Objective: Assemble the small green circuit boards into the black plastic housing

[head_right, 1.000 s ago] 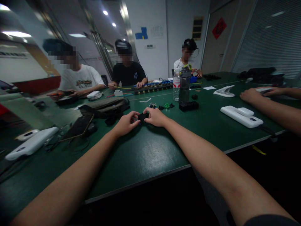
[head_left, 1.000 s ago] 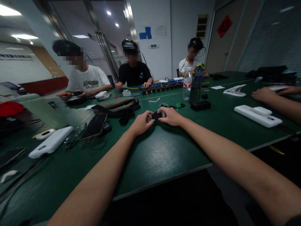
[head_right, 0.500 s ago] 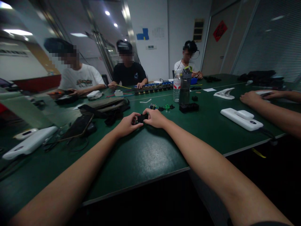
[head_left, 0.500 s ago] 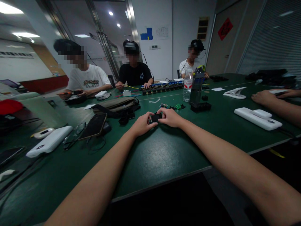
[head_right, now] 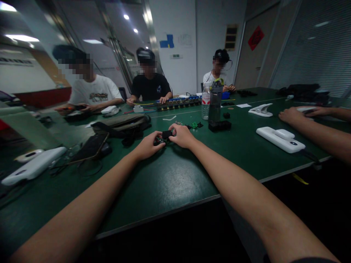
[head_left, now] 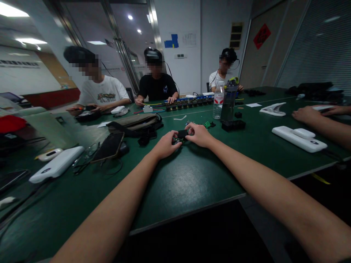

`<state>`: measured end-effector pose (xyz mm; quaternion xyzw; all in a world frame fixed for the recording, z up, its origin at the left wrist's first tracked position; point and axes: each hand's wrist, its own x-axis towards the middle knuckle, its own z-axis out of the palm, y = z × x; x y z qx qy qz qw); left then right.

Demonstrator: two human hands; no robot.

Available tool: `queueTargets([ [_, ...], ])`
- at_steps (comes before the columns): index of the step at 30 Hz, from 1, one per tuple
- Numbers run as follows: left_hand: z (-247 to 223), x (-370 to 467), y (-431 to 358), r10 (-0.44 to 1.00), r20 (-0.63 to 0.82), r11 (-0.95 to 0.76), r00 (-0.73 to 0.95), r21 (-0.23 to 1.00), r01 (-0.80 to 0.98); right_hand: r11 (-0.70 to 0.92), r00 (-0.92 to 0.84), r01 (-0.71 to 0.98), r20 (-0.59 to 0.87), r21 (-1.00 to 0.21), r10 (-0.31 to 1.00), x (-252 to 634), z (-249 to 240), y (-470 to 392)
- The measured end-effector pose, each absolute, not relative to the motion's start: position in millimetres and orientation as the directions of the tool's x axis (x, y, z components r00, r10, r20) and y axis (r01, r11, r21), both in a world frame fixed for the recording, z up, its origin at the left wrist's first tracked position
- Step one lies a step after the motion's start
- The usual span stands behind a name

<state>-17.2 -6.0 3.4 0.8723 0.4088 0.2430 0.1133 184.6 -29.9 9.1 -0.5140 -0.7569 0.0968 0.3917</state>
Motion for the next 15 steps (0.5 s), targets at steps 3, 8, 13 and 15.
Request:
queueTargets([
  [3, 3.8, -17.5, -5.9, 0.755, 0.344, -0.656, 0.559, 0.396, 0.642, 0.436, -0.147, 0.720, 0.496, -0.540, 0.856, 185.0, 8.9, -29.2],
  [8, 4.5, -17.9, -6.8, 0.764, 0.330, -0.645, 0.554, 0.399, 0.652, 0.440, -0.158, 0.725, 0.493, -0.530, 0.855, 183.8, 7.8, -28.9],
  [13, 3.9, -19.1, -6.3, 0.767, 0.328, -0.642, 0.552, 0.400, 0.654, 0.446, -0.170, 0.709, 0.482, -0.546, 0.860, 183.1, 7.6, -29.5],
  [15, 3.6, -19.6, -6.0, 0.766, 0.332, -0.642, 0.550, 0.398, 0.655, 0.446, -0.166, 0.696, 0.479, -0.562, 0.862, 183.0, 7.6, -29.6],
])
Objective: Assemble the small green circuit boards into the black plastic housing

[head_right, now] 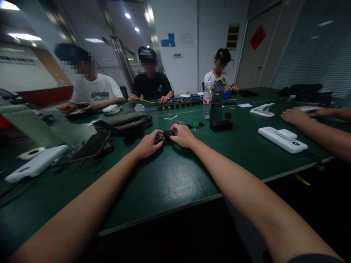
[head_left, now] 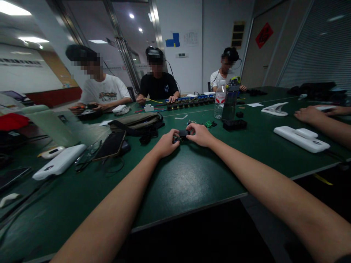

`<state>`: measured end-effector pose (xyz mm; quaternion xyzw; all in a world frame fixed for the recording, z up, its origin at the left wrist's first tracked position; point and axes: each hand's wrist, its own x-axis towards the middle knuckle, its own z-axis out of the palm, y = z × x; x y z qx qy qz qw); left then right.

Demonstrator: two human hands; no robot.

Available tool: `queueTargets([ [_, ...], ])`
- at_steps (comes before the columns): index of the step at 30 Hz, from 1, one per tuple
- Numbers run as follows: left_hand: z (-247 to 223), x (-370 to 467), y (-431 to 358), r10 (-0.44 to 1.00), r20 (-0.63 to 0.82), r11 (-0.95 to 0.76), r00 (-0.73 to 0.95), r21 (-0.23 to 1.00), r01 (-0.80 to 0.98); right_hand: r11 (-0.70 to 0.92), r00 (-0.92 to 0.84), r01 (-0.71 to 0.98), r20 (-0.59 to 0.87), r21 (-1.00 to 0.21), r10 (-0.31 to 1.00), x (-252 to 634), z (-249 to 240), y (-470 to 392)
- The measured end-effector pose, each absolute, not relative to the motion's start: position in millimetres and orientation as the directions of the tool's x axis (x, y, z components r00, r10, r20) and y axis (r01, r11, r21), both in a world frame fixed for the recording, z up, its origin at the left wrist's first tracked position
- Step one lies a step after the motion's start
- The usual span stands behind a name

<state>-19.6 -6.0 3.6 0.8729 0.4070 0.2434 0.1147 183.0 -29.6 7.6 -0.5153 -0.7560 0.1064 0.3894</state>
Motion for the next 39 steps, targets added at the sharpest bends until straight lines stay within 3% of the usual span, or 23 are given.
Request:
queueTargets([
  [10, 5.2, -18.0, -7.6, 0.795, 0.309, -0.607, 0.522, 0.416, 0.677, 0.469, -0.188, 0.629, 0.464, -0.620, 0.866, 181.2, 7.8, -29.9],
  [27, 6.5, -19.7, -7.9, 0.768, 0.320, -0.640, 0.555, 0.371, 0.673, 0.529, -0.263, 0.591, 0.475, -0.609, 0.840, 181.8, 7.9, -31.8],
  [33, 5.3, -18.1, -6.3, 0.740, 0.361, -0.672, 0.567, 0.409, 0.617, 0.562, -0.296, 0.619, 0.500, -0.548, 0.814, 179.2, 8.8, -34.5],
  [39, 5.4, -17.4, -4.9, 0.708, 0.387, -0.705, 0.590, 0.351, 0.616, 0.549, -0.290, 0.681, 0.510, -0.485, 0.810, 177.8, 9.8, -34.0],
])
